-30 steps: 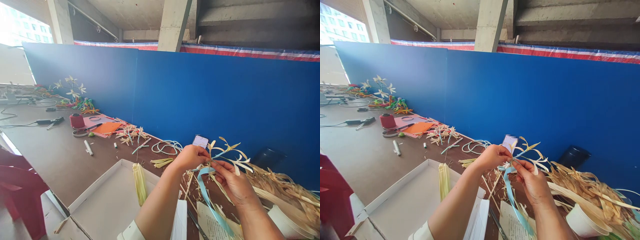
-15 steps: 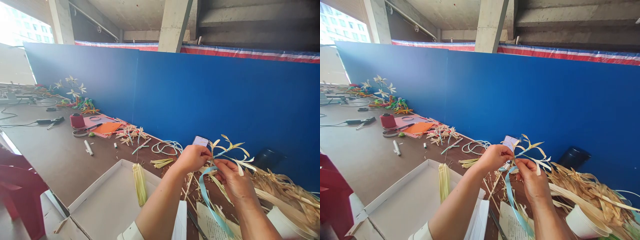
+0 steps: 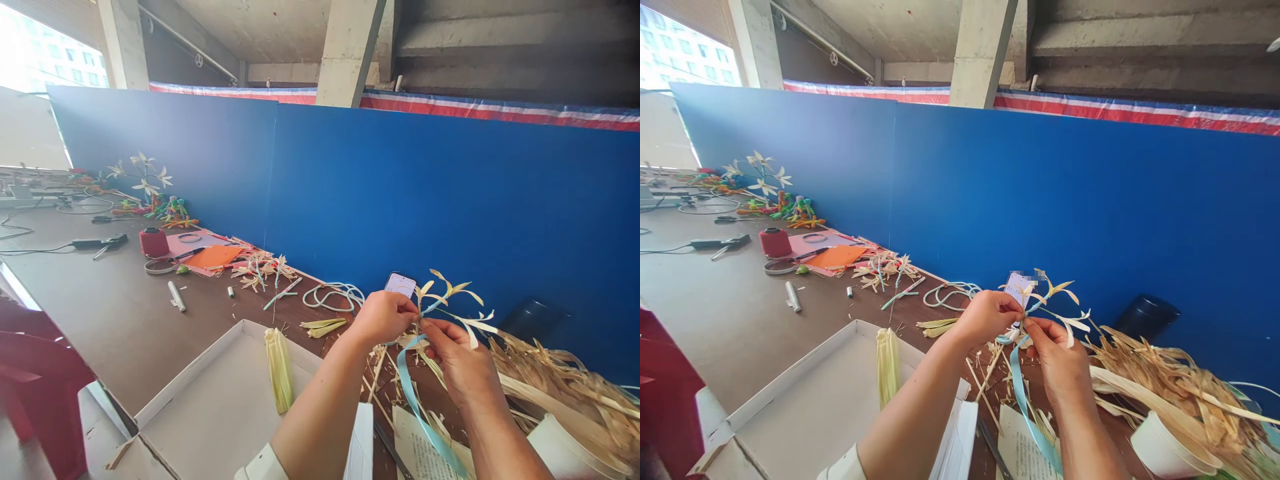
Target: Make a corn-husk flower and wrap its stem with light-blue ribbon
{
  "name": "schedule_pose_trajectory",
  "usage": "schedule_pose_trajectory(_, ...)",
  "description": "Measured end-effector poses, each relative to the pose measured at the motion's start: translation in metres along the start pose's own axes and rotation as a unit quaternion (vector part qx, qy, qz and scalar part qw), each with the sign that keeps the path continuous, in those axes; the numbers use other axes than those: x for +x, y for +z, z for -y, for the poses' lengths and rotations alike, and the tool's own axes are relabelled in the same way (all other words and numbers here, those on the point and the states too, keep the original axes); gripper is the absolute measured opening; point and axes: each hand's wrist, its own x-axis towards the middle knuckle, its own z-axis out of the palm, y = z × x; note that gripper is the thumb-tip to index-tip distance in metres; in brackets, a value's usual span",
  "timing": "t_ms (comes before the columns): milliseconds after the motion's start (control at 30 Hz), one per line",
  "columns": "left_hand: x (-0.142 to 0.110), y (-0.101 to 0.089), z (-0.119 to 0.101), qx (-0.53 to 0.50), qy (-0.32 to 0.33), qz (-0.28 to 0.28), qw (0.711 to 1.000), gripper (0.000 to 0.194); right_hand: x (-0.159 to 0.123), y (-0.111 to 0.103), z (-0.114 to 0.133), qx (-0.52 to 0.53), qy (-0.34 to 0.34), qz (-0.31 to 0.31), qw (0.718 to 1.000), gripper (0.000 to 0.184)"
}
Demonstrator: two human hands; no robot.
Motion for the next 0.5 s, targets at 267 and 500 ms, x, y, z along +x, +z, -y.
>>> schedule_pose_trajectory(267,0.004,-0.005,0.007,-0.066,-0.071,-0.027,0.995,0.018,-0.014,-0.024,0.001,0.020,0.097,0.035,0.995,0.053)
schedule_pose_trajectory(500,0.008,-0.001,0.011,-0.029,-0.080,-0.014,0.996,0.020,-0.028,-0.109,-0.006,-0.242,0.101,0.071,0.962,0.040)
